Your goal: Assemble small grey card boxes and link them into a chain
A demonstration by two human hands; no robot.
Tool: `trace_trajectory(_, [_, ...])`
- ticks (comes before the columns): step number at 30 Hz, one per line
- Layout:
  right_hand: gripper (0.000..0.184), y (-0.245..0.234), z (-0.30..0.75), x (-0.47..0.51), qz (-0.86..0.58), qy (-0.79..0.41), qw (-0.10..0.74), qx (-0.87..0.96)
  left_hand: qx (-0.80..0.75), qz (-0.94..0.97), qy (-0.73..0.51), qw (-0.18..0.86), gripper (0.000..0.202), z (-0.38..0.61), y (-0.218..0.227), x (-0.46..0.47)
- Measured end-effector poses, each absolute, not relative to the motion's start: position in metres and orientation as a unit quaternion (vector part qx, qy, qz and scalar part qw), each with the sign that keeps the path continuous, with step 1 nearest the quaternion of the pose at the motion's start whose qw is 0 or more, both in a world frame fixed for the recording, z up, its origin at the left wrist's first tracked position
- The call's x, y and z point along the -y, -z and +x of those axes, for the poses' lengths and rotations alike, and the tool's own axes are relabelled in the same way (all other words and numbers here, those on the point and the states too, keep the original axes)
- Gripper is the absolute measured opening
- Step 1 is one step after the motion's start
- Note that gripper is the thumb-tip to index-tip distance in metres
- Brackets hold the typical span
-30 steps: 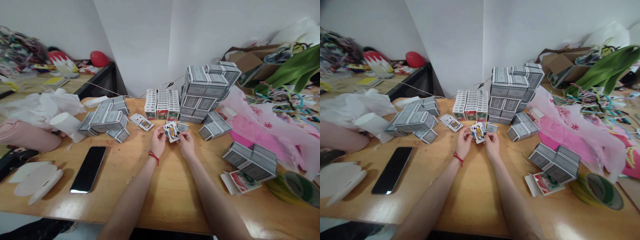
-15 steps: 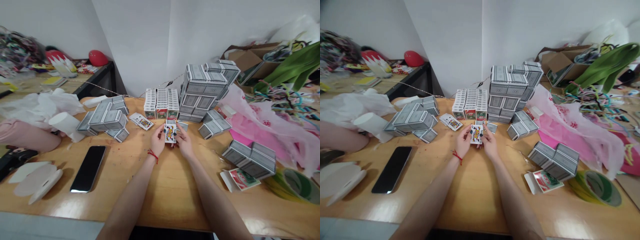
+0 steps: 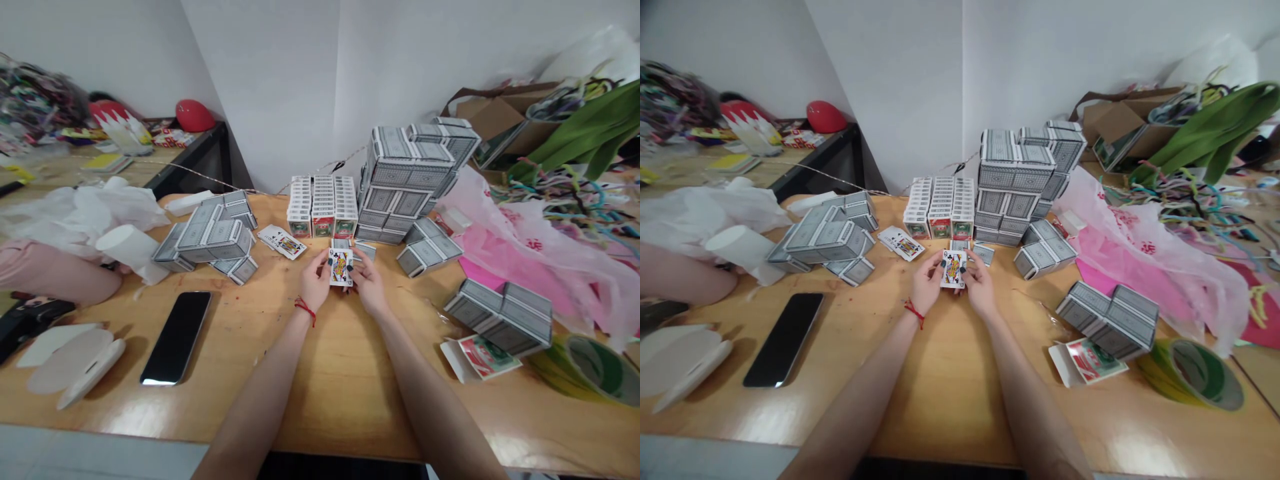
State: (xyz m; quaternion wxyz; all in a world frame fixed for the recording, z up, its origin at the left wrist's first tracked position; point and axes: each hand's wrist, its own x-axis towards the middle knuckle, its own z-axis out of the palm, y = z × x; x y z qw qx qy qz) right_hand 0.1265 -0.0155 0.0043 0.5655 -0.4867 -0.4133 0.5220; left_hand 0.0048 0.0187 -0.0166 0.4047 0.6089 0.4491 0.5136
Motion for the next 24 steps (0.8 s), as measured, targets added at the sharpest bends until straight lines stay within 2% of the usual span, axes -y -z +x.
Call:
trace_trajectory(3, [0.055,-0.004,0.129,0.014,-0.485,-0.519,0.573,0.409,-0.431,0.629,-0.490,0.422,0.041,0.001,0.016,-0.020])
trace_trajectory(10, [0.053,-0.004,0.135,0.014,-0.480,-0.518,0.588,0.394,-0.353,0.623,-0.409,0.566,0.073,-0.009,0.013,-0.020])
trace_trajectory(24, [0.052,-0.004,0.134,0.013,-0.492,-0.508,0.584,0.399,-0.368,0.630,-0.421,0.539,0.070,-0.011,0.012,-0.022])
